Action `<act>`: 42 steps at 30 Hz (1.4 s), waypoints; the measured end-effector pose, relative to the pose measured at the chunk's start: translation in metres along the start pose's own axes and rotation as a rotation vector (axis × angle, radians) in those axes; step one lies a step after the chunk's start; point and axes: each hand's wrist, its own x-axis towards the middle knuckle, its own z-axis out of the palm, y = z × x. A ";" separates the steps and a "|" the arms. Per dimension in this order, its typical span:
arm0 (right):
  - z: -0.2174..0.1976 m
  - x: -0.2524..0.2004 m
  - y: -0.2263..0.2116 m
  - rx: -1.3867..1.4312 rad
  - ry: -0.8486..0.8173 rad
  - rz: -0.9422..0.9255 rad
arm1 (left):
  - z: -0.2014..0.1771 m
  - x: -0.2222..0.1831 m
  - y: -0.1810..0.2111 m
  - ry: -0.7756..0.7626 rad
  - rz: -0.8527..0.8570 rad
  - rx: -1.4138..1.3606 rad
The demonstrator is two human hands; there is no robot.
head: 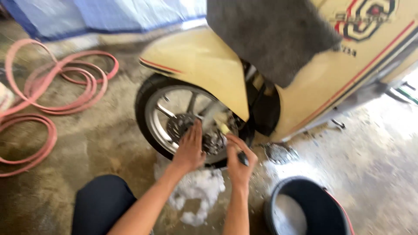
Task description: The person scrubs the front wheel and brake disc of a motorcycle using a brush and soapy water from a bucket. They repeatedly dip the brush into the bucket and scrub the wheel components.
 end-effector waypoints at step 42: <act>0.026 0.008 -0.047 -0.201 -0.023 -0.163 | 0.058 0.011 -0.047 -0.026 -0.064 0.165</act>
